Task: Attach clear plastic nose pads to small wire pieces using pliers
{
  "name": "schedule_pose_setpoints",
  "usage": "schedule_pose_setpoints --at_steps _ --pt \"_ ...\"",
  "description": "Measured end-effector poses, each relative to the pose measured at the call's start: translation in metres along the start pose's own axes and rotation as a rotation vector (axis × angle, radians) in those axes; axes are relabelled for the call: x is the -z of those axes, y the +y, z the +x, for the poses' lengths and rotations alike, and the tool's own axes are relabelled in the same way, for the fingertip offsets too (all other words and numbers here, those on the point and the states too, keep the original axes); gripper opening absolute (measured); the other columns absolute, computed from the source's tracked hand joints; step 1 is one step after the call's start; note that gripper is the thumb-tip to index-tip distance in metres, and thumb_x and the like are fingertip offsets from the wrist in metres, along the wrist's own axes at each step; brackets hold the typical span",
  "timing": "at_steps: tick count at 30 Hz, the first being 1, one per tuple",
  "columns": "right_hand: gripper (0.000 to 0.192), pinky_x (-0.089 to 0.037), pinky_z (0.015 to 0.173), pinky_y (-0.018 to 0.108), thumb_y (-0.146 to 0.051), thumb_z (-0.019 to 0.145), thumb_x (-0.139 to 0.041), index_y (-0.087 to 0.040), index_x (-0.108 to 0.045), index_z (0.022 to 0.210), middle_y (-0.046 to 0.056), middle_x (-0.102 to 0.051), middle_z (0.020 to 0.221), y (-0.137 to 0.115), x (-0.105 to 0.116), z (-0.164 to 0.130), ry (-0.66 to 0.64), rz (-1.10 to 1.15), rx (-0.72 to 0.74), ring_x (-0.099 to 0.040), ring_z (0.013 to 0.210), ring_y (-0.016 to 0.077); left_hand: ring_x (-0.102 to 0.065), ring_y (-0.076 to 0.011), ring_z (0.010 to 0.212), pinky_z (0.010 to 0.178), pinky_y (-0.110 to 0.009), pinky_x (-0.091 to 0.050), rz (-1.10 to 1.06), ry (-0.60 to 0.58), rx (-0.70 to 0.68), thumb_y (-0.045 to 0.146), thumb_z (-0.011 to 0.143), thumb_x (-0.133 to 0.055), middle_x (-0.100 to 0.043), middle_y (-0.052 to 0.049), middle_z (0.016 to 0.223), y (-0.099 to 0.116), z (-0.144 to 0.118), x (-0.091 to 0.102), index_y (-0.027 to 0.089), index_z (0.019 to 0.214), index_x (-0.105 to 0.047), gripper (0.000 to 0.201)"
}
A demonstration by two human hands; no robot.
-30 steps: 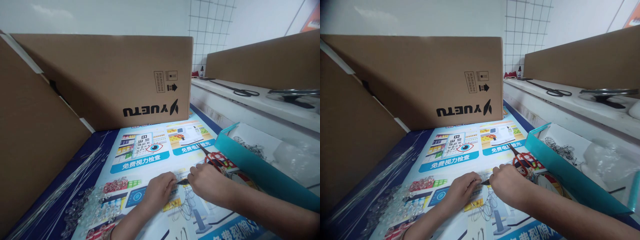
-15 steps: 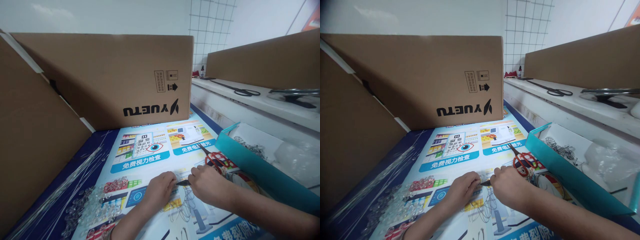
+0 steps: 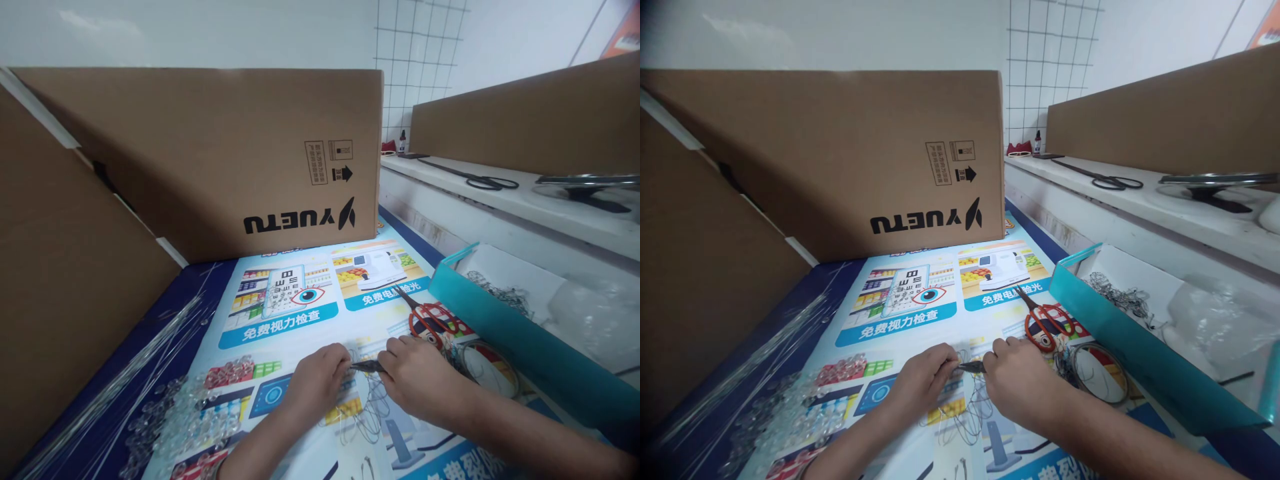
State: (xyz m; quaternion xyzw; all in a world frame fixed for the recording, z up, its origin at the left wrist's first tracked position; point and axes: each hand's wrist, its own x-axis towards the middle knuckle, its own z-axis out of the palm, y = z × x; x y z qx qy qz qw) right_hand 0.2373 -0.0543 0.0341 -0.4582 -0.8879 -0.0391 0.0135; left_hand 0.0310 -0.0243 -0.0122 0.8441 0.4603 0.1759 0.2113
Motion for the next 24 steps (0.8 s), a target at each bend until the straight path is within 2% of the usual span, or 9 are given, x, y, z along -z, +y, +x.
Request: schedule_pose_setpoints --at_steps 24 --pt "0.019 -0.031 0.063 0.031 -0.024 0.086 -0.041 -0.015 -0.057 0.080 0.009 -0.057 0.077 -0.0019 -0.0025 0.0040 -0.048 -0.006 -0.010 -0.050 0.073 0.0204 -0.054 -0.0160 0.071 0.062 -0.024 -0.037 0.012 -0.016 0.015 0.019 0.088 -0.036 -0.060 -0.001 0.078 0.0021 0.0000 0.0002 0.021 0.082 -0.051 0.016"
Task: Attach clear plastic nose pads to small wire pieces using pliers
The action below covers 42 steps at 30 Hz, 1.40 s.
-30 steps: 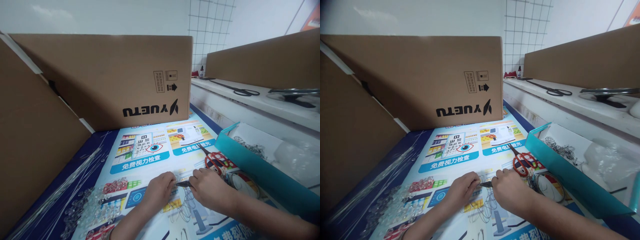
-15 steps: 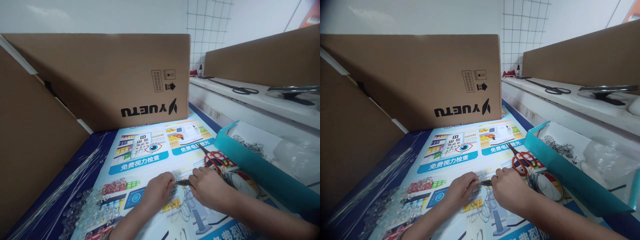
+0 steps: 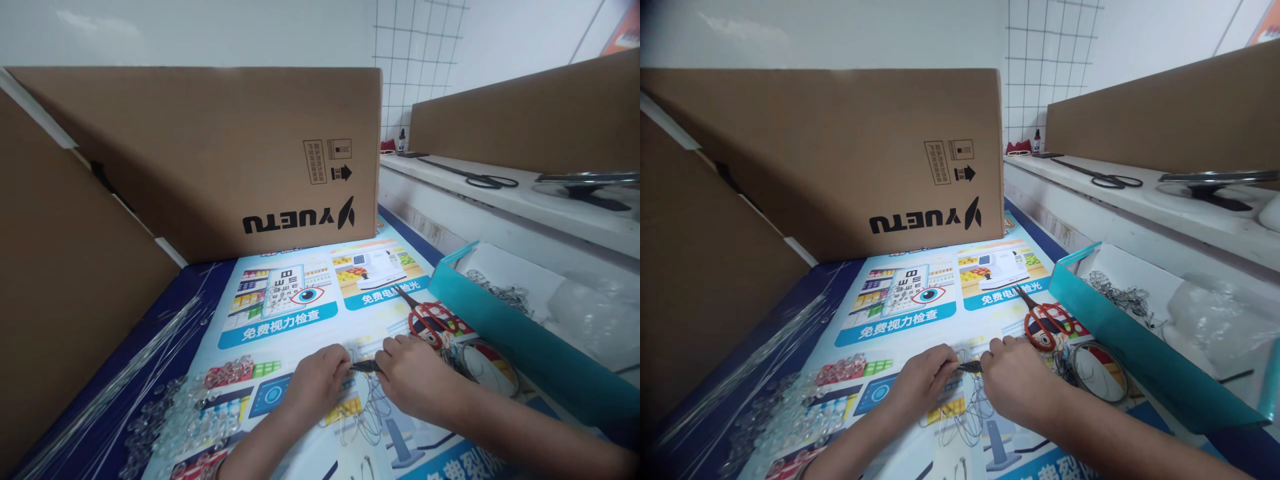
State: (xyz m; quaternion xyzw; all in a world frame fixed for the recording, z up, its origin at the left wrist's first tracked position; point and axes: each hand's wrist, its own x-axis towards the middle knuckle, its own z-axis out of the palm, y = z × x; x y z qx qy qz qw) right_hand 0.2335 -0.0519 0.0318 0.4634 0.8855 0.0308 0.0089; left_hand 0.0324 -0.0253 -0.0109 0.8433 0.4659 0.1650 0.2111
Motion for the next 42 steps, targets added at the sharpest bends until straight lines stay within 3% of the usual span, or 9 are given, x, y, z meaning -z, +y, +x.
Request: schedule_pose_setpoints --at_steps 11,25,42 --pt "0.018 -0.030 0.065 0.033 -0.027 0.084 -0.044 -0.017 -0.058 0.082 0.008 -0.058 0.081 0.002 0.002 -0.004 0.011 0.066 -0.059 -0.050 0.077 0.0217 -0.055 -0.0169 0.072 0.063 -0.025 -0.038 0.004 -0.010 -0.001 0.025 0.089 -0.036 -0.060 -0.001 0.078 -0.002 0.000 -0.001 0.021 0.083 -0.051 0.016" --pt "0.009 -0.028 0.064 0.034 -0.020 0.084 -0.045 -0.015 -0.053 0.082 0.010 -0.054 0.078 -0.006 -0.022 -0.009 0.067 -0.072 0.014 -0.047 0.077 0.0229 -0.054 -0.0165 0.071 0.062 -0.025 -0.036 -0.038 0.017 -0.030 0.024 0.089 -0.037 -0.059 0.000 0.077 -0.005 0.000 -0.003 0.021 0.083 -0.050 0.015" --pt "0.009 -0.027 0.062 0.031 -0.022 0.084 -0.048 -0.016 -0.054 0.081 0.007 -0.055 0.076 -0.005 -0.035 -0.011 0.164 -0.006 -0.035 -0.047 0.074 0.0211 -0.054 -0.0166 0.071 0.062 -0.026 -0.036 -0.048 0.021 -0.041 0.024 0.089 -0.038 -0.060 0.000 0.077 -0.005 0.001 -0.003 0.021 0.082 -0.050 0.015"
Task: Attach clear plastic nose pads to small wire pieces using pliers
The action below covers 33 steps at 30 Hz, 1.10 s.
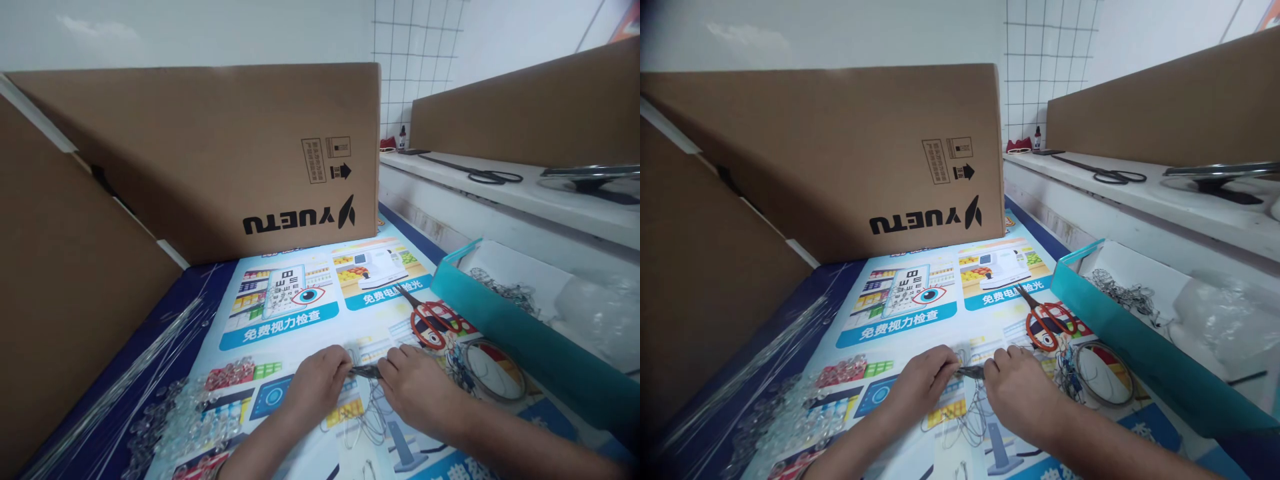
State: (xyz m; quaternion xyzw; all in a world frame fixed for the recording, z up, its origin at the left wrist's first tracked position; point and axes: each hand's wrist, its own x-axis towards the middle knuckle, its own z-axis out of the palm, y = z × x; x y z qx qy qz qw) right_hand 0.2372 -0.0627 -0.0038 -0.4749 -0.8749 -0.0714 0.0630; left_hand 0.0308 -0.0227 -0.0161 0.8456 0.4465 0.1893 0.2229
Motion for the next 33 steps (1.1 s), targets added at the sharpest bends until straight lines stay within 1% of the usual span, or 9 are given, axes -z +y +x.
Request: schedule_pose_setpoints --at_steps 6,15,26,33 --pt "0.010 -0.028 0.063 0.031 -0.021 0.084 -0.046 -0.016 -0.054 0.080 0.007 -0.055 0.075 0.002 0.000 0.001 -0.013 0.026 0.011 -0.047 0.073 0.0199 -0.054 -0.0168 0.071 0.062 -0.026 -0.037 0.006 -0.001 0.015 0.023 0.089 -0.037 -0.060 -0.001 0.076 0.000 0.000 0.000 0.021 0.081 -0.051 0.016" --pt "0.013 -0.028 0.065 0.032 -0.018 0.085 -0.042 -0.015 -0.054 0.081 0.007 -0.055 0.076 0.004 0.006 0.003 -0.075 0.058 0.071 -0.045 0.074 0.0192 -0.054 -0.0170 0.071 0.063 -0.026 -0.038 -0.004 0.001 0.003 0.021 0.089 -0.036 -0.060 -0.002 0.077 0.003 -0.001 0.001 0.020 0.081 -0.052 0.018" --pt "0.016 -0.029 0.064 0.032 -0.018 0.086 -0.040 -0.016 -0.056 0.082 0.007 -0.056 0.079 0.006 0.009 0.005 -0.093 0.094 0.082 -0.046 0.073 0.0191 -0.053 -0.0169 0.071 0.062 -0.026 -0.037 0.002 -0.007 0.006 0.021 0.088 -0.038 -0.059 -0.001 0.077 0.003 -0.001 0.002 0.020 0.081 -0.051 0.015" --pt "0.018 -0.029 0.063 0.031 -0.019 0.087 -0.039 -0.017 -0.056 0.082 0.006 -0.057 0.080 0.006 0.012 0.006 -0.113 0.107 0.040 -0.047 0.073 0.0183 -0.054 -0.0170 0.071 0.063 -0.026 -0.038 -0.001 -0.005 -0.001 0.020 0.088 -0.037 -0.060 -0.001 0.078 0.002 -0.001 0.001 0.020 0.081 -0.052 0.016"
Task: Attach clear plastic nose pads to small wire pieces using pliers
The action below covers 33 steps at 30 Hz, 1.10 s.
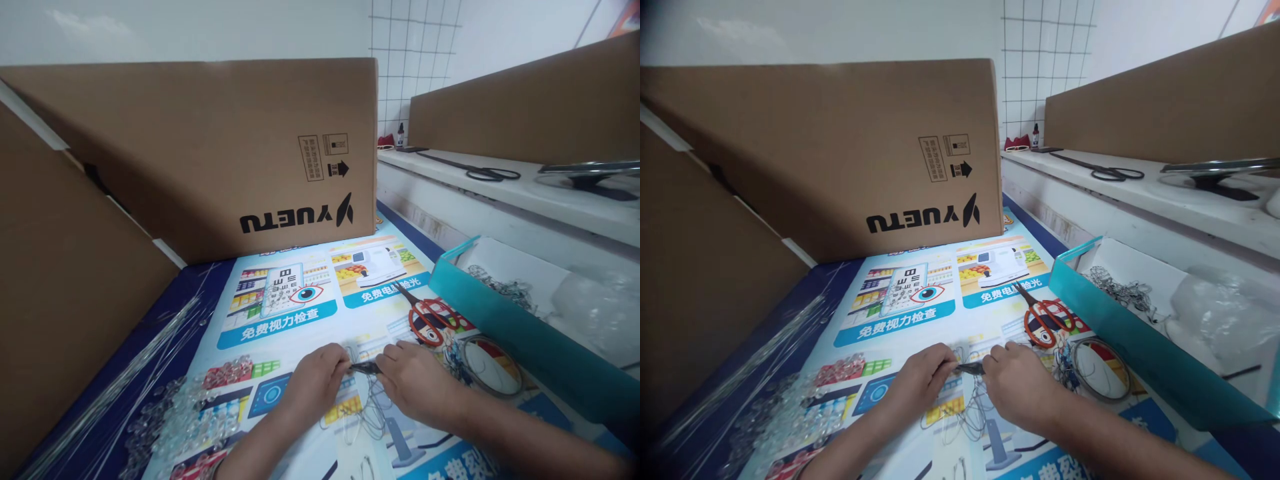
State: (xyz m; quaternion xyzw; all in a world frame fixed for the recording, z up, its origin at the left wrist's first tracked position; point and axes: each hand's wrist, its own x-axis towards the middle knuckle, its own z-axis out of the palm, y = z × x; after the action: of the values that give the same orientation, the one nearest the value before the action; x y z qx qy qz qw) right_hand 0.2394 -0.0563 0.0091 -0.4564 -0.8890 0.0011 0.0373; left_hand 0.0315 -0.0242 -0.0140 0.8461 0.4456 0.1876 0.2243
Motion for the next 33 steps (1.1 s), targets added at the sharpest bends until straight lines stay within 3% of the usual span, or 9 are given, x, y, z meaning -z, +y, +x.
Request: schedule_pose_setpoints --at_steps 21,33 --pt "0.019 -0.032 0.066 0.031 -0.029 0.087 -0.040 -0.019 -0.056 0.087 0.006 -0.057 0.086 0.002 0.009 0.001 -0.053 0.076 -0.106 -0.050 0.078 0.0202 -0.053 -0.0155 0.069 0.064 -0.024 -0.039 -0.101 0.033 -0.022 0.023 0.088 -0.037 -0.059 -0.001 0.074 0.000 0.001 0.003 0.020 0.079 -0.056 0.021" --pt "0.019 -0.032 0.067 0.030 -0.029 0.086 -0.041 -0.018 -0.057 0.084 0.006 -0.058 0.085 0.009 0.009 0.005 -0.064 0.075 -0.043 -0.051 0.079 0.0189 -0.052 -0.0144 0.069 0.064 -0.023 -0.039 -0.117 0.029 -0.056 0.022 0.089 -0.038 -0.057 -0.001 0.075 0.001 0.001 0.004 0.020 0.077 -0.054 0.019"
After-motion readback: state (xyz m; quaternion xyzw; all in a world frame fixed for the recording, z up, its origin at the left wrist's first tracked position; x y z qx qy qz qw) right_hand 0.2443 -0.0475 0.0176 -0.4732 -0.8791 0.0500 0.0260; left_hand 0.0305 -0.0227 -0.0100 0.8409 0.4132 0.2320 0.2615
